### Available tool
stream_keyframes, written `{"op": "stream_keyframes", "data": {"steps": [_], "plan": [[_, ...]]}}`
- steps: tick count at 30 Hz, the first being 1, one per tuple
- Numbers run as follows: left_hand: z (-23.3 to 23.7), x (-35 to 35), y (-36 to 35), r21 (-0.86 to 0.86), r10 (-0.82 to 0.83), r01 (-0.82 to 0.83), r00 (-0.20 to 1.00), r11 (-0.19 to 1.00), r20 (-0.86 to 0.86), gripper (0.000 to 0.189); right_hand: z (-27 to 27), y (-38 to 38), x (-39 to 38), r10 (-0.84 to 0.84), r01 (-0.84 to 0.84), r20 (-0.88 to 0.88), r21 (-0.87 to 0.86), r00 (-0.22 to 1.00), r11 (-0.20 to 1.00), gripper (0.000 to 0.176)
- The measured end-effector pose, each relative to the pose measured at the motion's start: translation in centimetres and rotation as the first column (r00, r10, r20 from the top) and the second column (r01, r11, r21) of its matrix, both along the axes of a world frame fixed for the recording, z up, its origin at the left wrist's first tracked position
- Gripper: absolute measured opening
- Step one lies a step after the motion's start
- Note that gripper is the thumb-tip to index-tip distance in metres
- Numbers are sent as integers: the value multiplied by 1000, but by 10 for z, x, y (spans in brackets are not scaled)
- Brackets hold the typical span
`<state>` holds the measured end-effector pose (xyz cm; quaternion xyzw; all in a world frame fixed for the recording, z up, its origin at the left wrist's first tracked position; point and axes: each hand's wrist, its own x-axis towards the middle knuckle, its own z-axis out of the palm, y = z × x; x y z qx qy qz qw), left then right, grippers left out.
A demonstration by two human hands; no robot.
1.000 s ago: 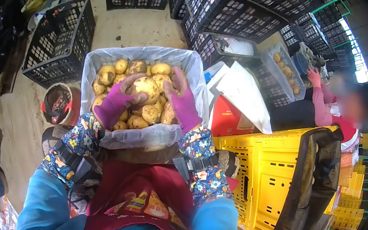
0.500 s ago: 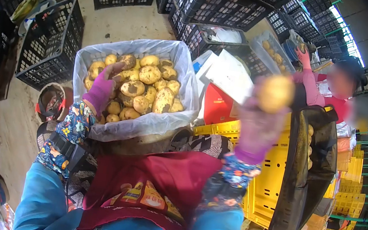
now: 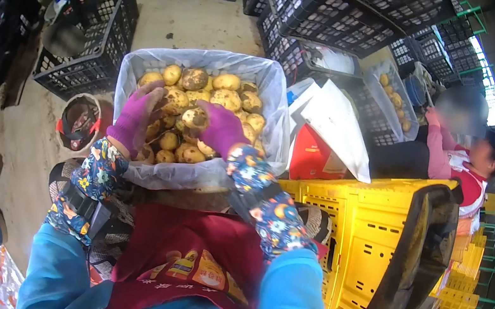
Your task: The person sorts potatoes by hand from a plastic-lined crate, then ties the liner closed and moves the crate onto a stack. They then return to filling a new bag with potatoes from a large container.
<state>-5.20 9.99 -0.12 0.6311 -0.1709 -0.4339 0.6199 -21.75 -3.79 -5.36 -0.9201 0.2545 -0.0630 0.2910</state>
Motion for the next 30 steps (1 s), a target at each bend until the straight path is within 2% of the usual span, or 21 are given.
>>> {"op": "stream_keyframes", "data": {"steps": [1,3,6,7,9,10,12,13,15,17,18,19,21,24,27,30], "plan": [[5,3,0,17,-27,28,998,999,-63,51,-19,3,20,28,-34,-71,-76,997,997,68],[4,6,-4,14,-32,33,996,999,-79,52,-52,3,47,64,-113,-213,-227,975,967,66],[3,9,-3,-33,-28,26,998,999,-51,53,-67,-18,56,65,-116,-270,-179,961,977,64],[4,5,-2,-43,-21,18,998,999,-57,53,-74,-22,52,64,-100,-194,-182,979,978,70],[7,1,-3,-49,-25,20,994,999,-107,60,-94,-33,44,-76,62,93,137,993,989,72],[2,-3,-6,-76,-20,11,993,997,-118,62,-102,-36,36,-182,112,210,309,960,945,73],[-10,-14,-14,-133,-21,3,992,991,-128,67,-46,-22,33,-303,188,168,489,938,852,75],[8,-20,-14,-60,-64,53,976,997,-210,78,-14,-14,32,-353,203,170,563,920,801,75],[11,-29,-16,-138,-88,69,986,988,-139,82,-2,-9,30,-368,118,351,566,861,816,70],[-4,-30,-24,-238,-160,144,986,961,-47,84,22,-5,21,-386,232,325,424,864,875,67],[-4,-31,-26,-259,-199,165,974,952,-109,85,36,-2,16,-399,288,311,345,863,893,66],[-3,-34,-27,-282,-236,182,957,942,-171,86,44,0,12,-367,317,376,189,851,929,58],[3,-35,-25,-305,-302,217,915,927,-267,87,53,-3,3,-359,309,404,184,842,933,53],[25,-33,-24,-373,-443,331,855,867,-270,86,53,-5,1,-326,291,494,149,806,945,43],[30,-35,-21,-345,-378,273,880,898,-287,76,56,-2,0,-309,282,542,135,781,950,42],[21,-29,-23,-369,-414,315,881,875,-229,82,57,-1,2,-324,294,566,147,758,945,41]]}}
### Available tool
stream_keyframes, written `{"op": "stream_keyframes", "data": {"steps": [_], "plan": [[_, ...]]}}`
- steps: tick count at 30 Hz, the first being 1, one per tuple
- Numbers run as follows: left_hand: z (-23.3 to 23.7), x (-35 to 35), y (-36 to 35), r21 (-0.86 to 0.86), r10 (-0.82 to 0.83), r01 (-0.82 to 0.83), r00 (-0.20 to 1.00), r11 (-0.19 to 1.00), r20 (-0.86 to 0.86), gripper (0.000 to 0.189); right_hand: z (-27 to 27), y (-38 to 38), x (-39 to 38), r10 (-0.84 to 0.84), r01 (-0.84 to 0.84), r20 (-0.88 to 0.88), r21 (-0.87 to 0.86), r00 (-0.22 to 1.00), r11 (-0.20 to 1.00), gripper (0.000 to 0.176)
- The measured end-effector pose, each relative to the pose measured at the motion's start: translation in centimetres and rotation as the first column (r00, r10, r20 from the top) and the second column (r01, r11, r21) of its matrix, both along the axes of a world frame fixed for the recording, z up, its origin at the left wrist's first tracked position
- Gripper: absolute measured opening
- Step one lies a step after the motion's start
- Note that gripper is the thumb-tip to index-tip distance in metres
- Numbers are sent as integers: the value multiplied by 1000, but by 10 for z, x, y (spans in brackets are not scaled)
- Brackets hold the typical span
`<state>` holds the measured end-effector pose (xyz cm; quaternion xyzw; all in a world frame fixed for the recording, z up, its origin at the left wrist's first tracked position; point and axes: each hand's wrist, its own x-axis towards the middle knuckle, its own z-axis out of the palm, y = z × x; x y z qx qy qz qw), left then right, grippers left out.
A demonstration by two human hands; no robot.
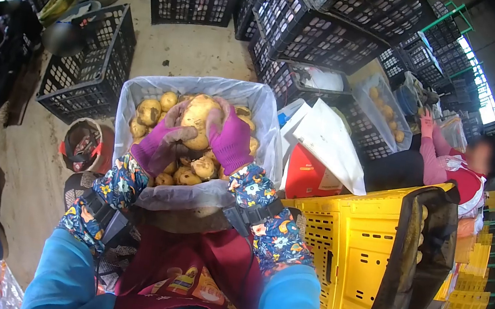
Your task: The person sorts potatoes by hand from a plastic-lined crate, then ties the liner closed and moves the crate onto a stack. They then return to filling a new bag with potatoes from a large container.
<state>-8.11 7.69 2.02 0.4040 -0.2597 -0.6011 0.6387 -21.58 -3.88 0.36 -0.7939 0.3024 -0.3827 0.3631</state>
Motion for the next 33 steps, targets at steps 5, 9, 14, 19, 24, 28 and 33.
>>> {"op": "stream_keyframes", "data": {"steps": [5,9,14,19,24,28,33], "plan": [[-8,4,-6,-94,76,-79,996,992,-35,79,-1,-21,6,79,-99,183,98,980,990,46],[-18,6,-15,-202,385,-335,869,920,311,79,-4,-51,0,-124,109,-51,-238,991,965,72],[-42,26,-24,-542,513,-133,563,830,648,67,-2,-6,17,387,-438,206,372,899,819,101],[-3,11,-24,-158,373,-338,839,928,397,38,-18,-6,21,378,-414,168,390,910,823,101],[-15,3,-41,-207,545,-507,736,837,401,33,-30,0,22,277,-384,286,456,917,803,98],[-18,8,-42,-124,574,-561,785,818,235,34,-17,-3,14,404,-455,209,385,891,803,94],[-23,29,-43,27,444,-522,751,853,488,53,10,8,5,222,-660,632,634,742,402,62]]}}
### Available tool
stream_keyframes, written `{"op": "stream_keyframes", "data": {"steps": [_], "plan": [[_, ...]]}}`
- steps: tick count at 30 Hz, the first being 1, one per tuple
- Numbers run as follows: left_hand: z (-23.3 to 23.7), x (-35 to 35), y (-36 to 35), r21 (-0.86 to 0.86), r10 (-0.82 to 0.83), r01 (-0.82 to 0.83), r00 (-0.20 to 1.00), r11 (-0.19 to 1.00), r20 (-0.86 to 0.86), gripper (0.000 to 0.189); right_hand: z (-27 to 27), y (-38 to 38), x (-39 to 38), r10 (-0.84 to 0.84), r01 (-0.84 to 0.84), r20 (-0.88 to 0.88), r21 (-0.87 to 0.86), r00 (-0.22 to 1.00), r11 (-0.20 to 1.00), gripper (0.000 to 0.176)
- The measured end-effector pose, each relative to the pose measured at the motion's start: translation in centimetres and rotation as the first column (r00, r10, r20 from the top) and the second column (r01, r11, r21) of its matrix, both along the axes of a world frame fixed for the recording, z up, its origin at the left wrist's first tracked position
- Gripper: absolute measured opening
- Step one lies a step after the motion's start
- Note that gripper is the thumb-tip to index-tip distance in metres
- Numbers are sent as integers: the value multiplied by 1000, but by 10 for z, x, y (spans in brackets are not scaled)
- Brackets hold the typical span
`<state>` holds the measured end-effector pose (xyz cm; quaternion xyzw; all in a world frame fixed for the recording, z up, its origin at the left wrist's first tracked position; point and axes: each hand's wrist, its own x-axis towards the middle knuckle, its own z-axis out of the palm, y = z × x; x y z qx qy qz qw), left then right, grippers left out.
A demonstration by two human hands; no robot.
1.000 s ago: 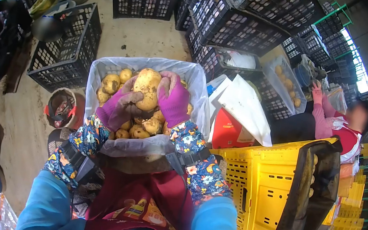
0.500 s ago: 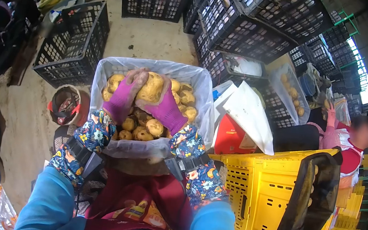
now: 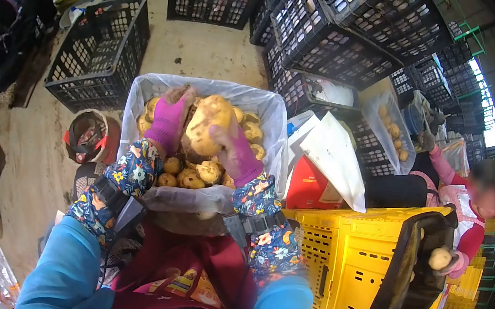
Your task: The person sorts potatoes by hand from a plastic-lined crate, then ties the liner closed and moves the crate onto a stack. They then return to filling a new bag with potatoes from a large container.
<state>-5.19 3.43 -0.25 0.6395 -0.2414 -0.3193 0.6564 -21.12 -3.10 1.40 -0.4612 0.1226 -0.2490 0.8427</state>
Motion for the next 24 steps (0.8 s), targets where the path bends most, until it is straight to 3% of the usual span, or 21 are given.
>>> {"op": "stream_keyframes", "data": {"steps": [1,3,4,5,6,7,8,10,11,12,13,14,15,18,20,21,22,24], "plan": [[-14,4,-1,68,24,-33,991,997,131,56,3,-3,-1,25,-33,92,87,995,996,59],[-11,-4,-3,69,10,-20,990,997,140,61,9,-17,-3,46,-115,277,240,960,964,54],[-7,-7,-5,4,-24,24,999,1000,24,63,1,-24,-2,-108,87,126,161,986,983,56],[5,-12,-3,-61,-66,61,994,996,-87,65,-18,-33,-2,-185,182,75,46,980,982,49],[18,-25,4,-70,-94,88,992,994,-84,63,-42,-40,0,-265,267,33,-72,964,961,44],[13,-32,4,-116,-159,157,987,981,-9,65,-54,-39,-1,-374,314,1,-548,927,776,40],[7,-36,5,-154,-217,225,974,962,67,67,-53,-32,0,-563,318,53,-867,825,384,40],[-1,-41,9,-164,-251,270,960,949,127,62,-54,-11,3,-467,378,70,-697,881,609,40],[-2,-41,12,-141,-232,246,967,959,110,55,-52,-10,1,-501,305,88,-878,861,369,39],[-42,-29,3,-177,-128,218,900,960,417,52,-51,-9,-1,-541,233,150,-969,827,88,39],[-50,-25,0,-183,-89,208,856,961,510,50,-39,-4,2,-485,333,32,-767,874,549,40],[-58,-20,-3,-191,-43,192,803,963,595,48,-18,3,9,-376,338,-35,-366,926,867,42],[-48,-20,1,-155,-84,186,860,970,503,48,-7,8,14,-244,247,-37,131,969,960,44],[-3,-20,21,-39,-184,194,966,980,181,48,-31,-1,21,-185,183,43,43,982,982,45],[46,-24,31,106,-189,241,915,965,-356,44,-25,-5,19,-195,170,96,220,976,961,45],[36,-18,31,34,-311,317,943,948,-119,45,-21,-7,17,-202,157,124,305,971,939,45],[18,-9,33,-18,-397,402,908,915,131,47,-16,-7,14,-234,226,88,91,968,970,50],[30,-12,37,-77,-432,446,889,892,151,50,-2,-8,9,-316,312,46,-346,948,885,61]]}}
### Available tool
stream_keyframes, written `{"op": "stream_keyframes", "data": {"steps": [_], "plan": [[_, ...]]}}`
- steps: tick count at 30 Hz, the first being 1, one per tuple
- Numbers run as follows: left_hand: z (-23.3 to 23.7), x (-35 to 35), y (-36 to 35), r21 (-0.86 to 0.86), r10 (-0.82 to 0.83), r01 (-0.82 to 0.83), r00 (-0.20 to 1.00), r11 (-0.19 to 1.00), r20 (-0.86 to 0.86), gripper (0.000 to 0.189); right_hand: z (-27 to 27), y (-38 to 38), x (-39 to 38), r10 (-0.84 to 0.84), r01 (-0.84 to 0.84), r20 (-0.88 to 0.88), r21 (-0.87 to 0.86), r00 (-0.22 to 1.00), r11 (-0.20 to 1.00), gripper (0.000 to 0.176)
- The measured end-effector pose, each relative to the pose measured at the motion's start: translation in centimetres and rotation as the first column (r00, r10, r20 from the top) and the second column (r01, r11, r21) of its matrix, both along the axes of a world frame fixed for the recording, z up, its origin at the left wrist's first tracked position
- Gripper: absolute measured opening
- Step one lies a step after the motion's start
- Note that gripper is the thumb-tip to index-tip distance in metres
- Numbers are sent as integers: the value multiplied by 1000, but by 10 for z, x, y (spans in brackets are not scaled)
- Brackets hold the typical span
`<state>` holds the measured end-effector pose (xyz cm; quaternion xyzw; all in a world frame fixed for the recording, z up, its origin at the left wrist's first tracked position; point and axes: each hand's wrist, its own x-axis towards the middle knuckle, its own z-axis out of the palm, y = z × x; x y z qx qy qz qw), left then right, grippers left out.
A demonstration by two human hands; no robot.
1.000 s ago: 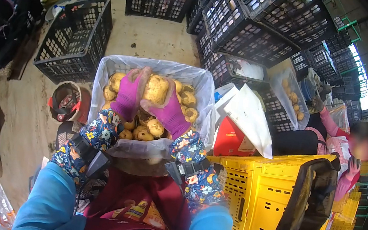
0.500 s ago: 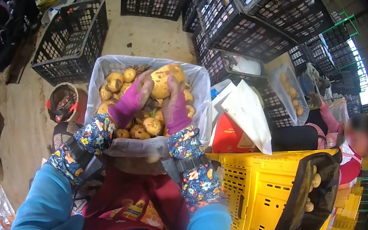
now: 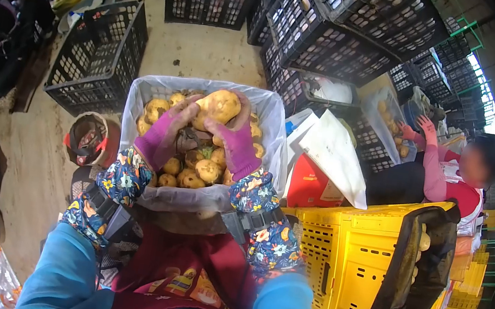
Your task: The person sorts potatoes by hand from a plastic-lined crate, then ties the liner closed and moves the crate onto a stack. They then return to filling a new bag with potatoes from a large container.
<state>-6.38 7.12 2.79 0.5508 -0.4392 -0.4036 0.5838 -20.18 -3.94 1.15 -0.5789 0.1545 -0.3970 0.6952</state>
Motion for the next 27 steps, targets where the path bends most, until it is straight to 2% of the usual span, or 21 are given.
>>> {"op": "stream_keyframes", "data": {"steps": [1,2,3,4,5,7,9,12,13,15,16,17,18,19,20,21,22,23,25,26,27], "plan": [[14,-8,4,88,44,-25,975,996,-219,51,4,1,1,-15,15,-13,-7,1000,1000,63],[26,-14,7,182,105,-29,899,983,-424,53,6,4,1,-30,30,-29,-12,999,999,65],[23,-13,7,108,45,2,898,994,-438,55,5,6,0,-47,46,-45,-14,998,999,68],[17,-10,7,34,-17,36,895,999,-447,57,3,6,-2,-81,75,-57,-98,995,992,61],[13,-9,6,-41,-80,69,888,997,-453,60,8,5,-6,-26,26,-70,6,997,1000,59],[12,-10,6,-75,-61,33,906,997,-419,59,25,-2,-15,92,-75,-75,204,993,976,56],[5,-8,3,-126,-27,-16,944,992,-329,58,16,-9,-9,66,-59,-62,105,996,993,56],[-11,0,-3,-245,24,-43,996,968,-81,52,4,1,-7,-116,56,-248,-238,962,970,59],[-12,5,0,-290,26,-21,1000,957,13,48,5,0,-12,-26,10,-264,-63,964,998,59],[-15,13,7,-229,24,-21,1000,973,7,44,34,7,-26,142,-66,-246,295,959,953,59],[-18,18,6,-132,35,-46,995,990,-91,43,30,1,-35,110,-64,-98,389,989,919,58],[-22,20,3,-37,98,-104,986,994,-138,47,27,-7,-51,130,-136,47,518,990,845,57],[-26,23,-1,59,167,-158,968,986,-185,52,29,-15,-73,77,-199,226,590,971,782,57],[-30,26,-4,152,239,-207,943,966,-231,58,55,-13,-99,-75,-68,206,611,976,789,58],[-28,22,-4,200,312,-265,914,943,-260,60,84,-7,-132,-171,-20,280,570,944,822,61],[-26,16,-3,253,382,-316,879,914,-284,63,94,-11,-171,-261,-8,435,526,862,851,65],[-16,9,0,305,413,-305,816,902,-404,69,107,-16,-213,-237,-125,646,462,726,878,63],[-23,11,0,295,407,-306,824,905,-394,70,128,-20,-244,-120,-158,736,297,666,942,58],[-41,24,-1,264,396,-313,839,912,-373,71,159,-22,-300,-205,-328,922,316,330,890,51],[-43,24,-2,271,406,-316,815,909,-414,66,172,-19,-303,-176,-406,966,241,191,881,48],[-53,28,-2,231,380,-314,855,921,-354,64,179,-17,-303,-155,-473,987,158,45,867,46]]}}
